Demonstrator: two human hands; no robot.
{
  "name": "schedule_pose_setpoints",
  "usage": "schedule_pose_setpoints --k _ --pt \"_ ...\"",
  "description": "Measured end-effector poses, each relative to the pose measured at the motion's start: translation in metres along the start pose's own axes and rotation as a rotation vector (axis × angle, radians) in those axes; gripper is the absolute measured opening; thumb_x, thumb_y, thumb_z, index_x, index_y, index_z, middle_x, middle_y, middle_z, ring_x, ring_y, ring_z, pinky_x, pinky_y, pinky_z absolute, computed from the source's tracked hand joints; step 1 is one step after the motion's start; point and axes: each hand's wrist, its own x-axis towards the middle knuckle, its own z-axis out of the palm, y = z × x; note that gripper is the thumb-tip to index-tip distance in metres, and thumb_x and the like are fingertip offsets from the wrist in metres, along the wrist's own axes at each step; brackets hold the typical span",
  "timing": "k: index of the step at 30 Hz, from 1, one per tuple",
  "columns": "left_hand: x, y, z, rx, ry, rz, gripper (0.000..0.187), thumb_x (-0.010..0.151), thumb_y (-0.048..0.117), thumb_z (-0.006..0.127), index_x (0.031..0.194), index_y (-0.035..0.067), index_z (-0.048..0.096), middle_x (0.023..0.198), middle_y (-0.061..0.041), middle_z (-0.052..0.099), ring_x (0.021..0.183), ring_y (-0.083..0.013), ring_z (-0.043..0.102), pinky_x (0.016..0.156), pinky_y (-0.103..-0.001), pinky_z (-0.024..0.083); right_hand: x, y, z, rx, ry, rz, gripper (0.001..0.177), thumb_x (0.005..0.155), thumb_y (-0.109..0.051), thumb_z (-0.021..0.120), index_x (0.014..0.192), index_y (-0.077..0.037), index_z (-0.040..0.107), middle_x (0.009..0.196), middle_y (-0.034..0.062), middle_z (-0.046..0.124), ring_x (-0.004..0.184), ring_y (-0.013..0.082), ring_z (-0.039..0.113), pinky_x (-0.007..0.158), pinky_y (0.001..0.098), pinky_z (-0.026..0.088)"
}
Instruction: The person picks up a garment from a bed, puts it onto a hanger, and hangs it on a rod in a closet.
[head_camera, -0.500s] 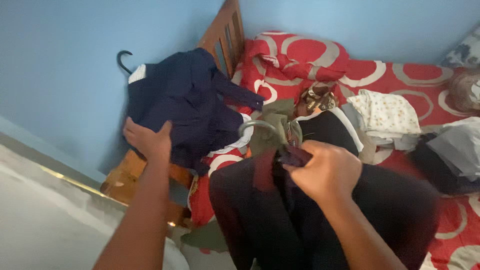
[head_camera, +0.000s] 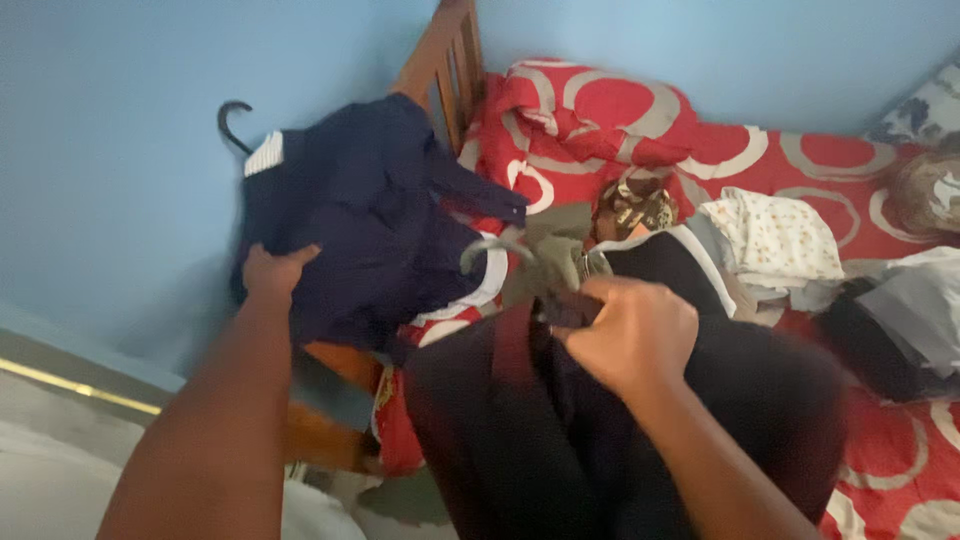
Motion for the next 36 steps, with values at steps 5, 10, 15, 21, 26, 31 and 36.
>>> schedule_pose_setpoints --k 5,10,15,21,26,31,36 --pt "-0.002 0.006 -0.024 0.351 0.028 -0.057 0.093 0.089 0.059 0.067 0.15 -0.007 0.044 0.151 -0.03 0.049 0.139 -0.0433 0.05 0.117 -0.054 0.04 0.01 0.007 0.006 -0.006 0.016 0.051 0.034 0.057 -0.047 0.089 0.081 -0.024 0.081 0.071 0.0078 0.074 0.073 0.0338 0.071 0.063 0.0464 0.052" --pt "-0.006 -0.013 -0.033 -0.086 -0.001 -0.29 0.092 0.084 0.052 0.083 0.146 -0.008 0.051 0.147 -0.027 0.054 0.134 -0.0416 0.056 0.115 -0.051 0.042 0.012 0.018 0.004 -0.016 0.044 0.043 0.034 0.058 -0.046 0.09 0.081 -0.024 0.082 0.071 0.0105 0.072 0.072 0.036 0.07 0.062 0.0473 0.052" --pt "0.015 -0.039 -0.039 -0.19 0.078 -0.069 0.092 0.083 0.037 0.092 0.142 -0.015 0.046 0.144 -0.03 0.053 0.128 -0.0406 0.058 0.111 -0.045 0.046 0.014 0.02 0.004 -0.049 0.034 0.051 0.036 0.057 -0.049 0.091 0.08 -0.023 0.082 0.069 0.0102 0.071 0.072 0.0359 0.069 0.063 0.0478 0.051" --pt "-0.003 -0.003 -0.052 0.237 0.193 0.276 0.066 0.088 0.034 0.085 0.132 -0.007 0.059 0.129 -0.03 0.06 0.118 -0.045 0.06 0.099 -0.054 0.047 0.014 0.027 0.003 -0.014 0.03 0.055 0.037 0.054 -0.046 0.091 0.082 -0.023 0.081 0.069 0.0092 0.072 0.073 0.035 0.07 0.064 0.0469 0.051" --pt "-0.051 0.055 -0.053 0.306 0.168 0.456 0.046 0.1 0.032 0.076 0.117 -0.01 0.066 0.11 -0.03 0.066 0.105 -0.0435 0.065 0.089 -0.053 0.05 0.012 0.032 -0.002 -0.031 -0.003 0.123 0.033 0.059 -0.046 0.091 0.081 -0.022 0.081 0.073 0.009 0.073 0.077 0.034 0.07 0.066 0.0465 0.052" --pt "-0.123 0.09 -0.009 0.081 0.252 0.585 0.044 0.098 0.032 0.077 0.1 -0.011 0.066 0.098 -0.027 0.068 0.093 -0.0404 0.066 0.084 -0.05 0.049 0.006 0.058 -0.015 -0.049 0.05 0.184 0.043 0.056 -0.049 0.093 0.085 -0.019 0.081 0.079 0.0101 0.075 0.078 0.0344 0.071 0.068 0.0465 0.053" --pt "-0.2 0.111 0.026 -0.163 0.379 1.01 0.035 0.09 0.023 0.084 0.099 -0.008 0.07 0.097 -0.025 0.069 0.089 -0.0437 0.065 0.081 -0.048 0.049 -0.003 0.094 -0.033 -0.052 0.154 0.253 0.049 0.051 -0.046 0.095 0.092 -0.021 0.083 0.086 0.0107 0.076 0.08 0.0348 0.072 0.071 0.046 0.054"
